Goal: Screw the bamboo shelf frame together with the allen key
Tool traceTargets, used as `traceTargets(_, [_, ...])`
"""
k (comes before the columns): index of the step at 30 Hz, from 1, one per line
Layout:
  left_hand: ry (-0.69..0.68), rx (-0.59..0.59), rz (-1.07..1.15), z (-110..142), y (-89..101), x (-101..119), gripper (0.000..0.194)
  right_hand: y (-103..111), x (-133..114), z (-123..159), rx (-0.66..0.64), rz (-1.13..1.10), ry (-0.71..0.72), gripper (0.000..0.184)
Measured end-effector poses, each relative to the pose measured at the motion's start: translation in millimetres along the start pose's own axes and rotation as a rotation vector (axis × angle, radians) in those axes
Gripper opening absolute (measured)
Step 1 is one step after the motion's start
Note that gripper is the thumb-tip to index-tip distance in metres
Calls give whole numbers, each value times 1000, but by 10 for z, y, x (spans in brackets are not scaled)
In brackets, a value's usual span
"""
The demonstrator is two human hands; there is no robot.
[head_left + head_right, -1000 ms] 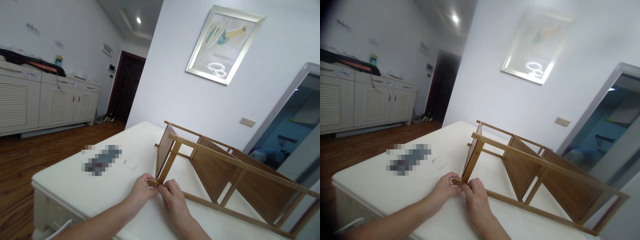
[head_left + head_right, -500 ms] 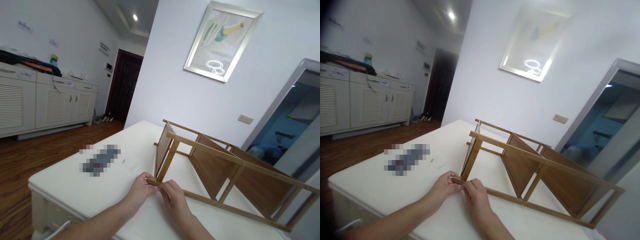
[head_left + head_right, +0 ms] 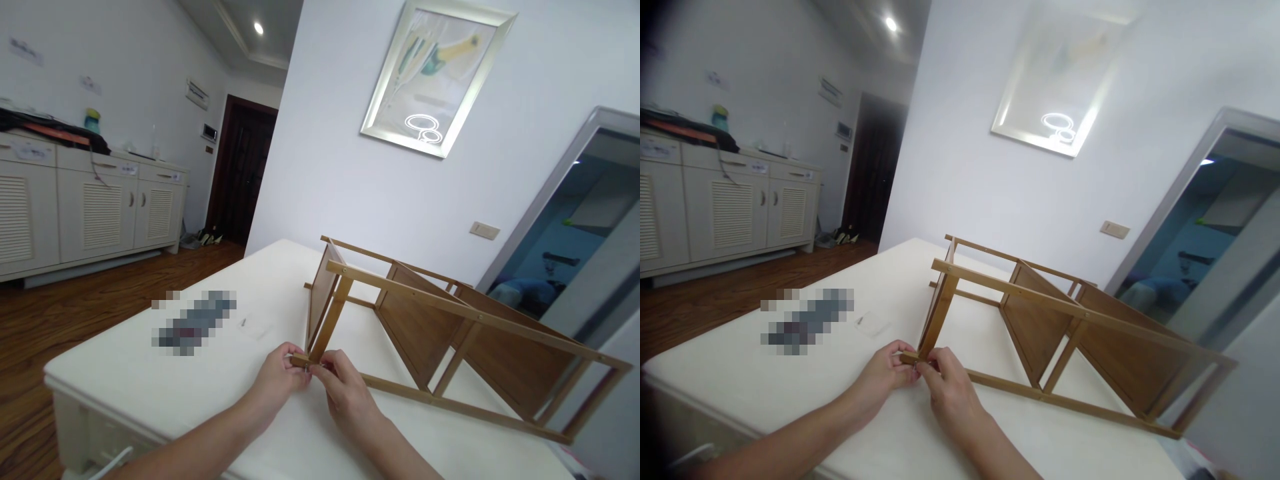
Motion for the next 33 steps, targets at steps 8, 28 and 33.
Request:
traceTargets(8, [5, 22, 4, -44, 1, -52, 41, 76, -131, -89, -56, 84, 149, 20])
traceTargets(28, [-5, 17, 19, -21, -15, -29, 47, -27, 41, 43, 104, -1, 21, 34])
traceTargets(33, [1, 14, 20, -8, -14, -14, 42, -1, 66, 14, 136, -111, -35, 27])
Point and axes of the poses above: each hand's wrist, its own z-axis away from the middle knuckle, its own y-axis out of the back of the hand, x = y × z, the point moved 4 cm from there along -z, towards the middle knuckle, and after that the axes turned 11 degrees about x, right-handed, at the moved point
